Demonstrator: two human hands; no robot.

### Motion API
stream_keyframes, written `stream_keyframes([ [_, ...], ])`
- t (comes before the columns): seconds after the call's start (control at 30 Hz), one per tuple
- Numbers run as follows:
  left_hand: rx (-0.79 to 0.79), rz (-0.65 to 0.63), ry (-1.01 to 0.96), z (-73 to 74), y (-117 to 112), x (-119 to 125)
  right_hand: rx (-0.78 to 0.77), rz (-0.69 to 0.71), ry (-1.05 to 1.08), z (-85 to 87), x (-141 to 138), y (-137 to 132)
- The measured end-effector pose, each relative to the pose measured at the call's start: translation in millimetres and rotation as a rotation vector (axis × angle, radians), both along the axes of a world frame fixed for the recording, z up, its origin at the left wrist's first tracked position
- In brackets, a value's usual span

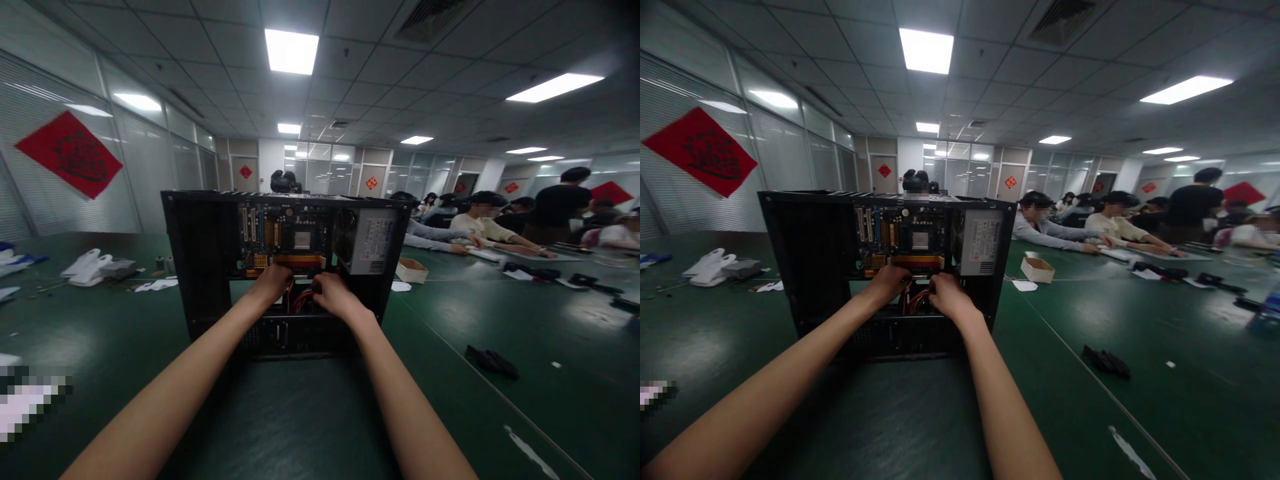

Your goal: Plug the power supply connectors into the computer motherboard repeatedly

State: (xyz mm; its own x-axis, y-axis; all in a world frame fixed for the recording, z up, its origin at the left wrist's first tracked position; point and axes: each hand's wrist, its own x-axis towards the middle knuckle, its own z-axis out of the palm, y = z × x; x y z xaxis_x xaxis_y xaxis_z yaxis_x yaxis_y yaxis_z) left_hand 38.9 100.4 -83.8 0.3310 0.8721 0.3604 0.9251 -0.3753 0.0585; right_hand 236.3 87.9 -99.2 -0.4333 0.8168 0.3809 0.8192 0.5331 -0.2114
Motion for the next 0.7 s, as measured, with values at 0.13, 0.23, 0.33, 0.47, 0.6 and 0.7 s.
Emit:
stream_keyframes([
  [0.13, -0.006, -0.021, -0.023, -1.9, 1.2, -1.5, 0.010, 0.012, -0.009, 0.6, -0.2, -0.5],
  [0.23, -0.018, -0.061, -0.051, -3.7, 5.8, -4.3, 0.023, 0.009, -0.050, 3.2, -1.5, -4.8],
  [0.33, -0.021, -0.080, -0.065, -4.4, 10.6, -7.4, 0.055, 0.018, -0.097, 7.3, -3.9, -10.9],
  [0.47, -0.001, -0.096, -0.071, -6.0, 14.4, -9.9, 0.109, 0.038, -0.180, 12.3, -7.6, -10.2],
  [0.6, 0.014, -0.115, -0.091, -10.5, 15.9, -10.8, 0.148, 0.103, -0.272, 15.0, -11.9, 5.1],
  [0.7, 0.025, -0.111, -0.119, -14.3, 15.7, -10.3, 0.179, 0.167, -0.315, 14.7, -16.0, 16.6],
])
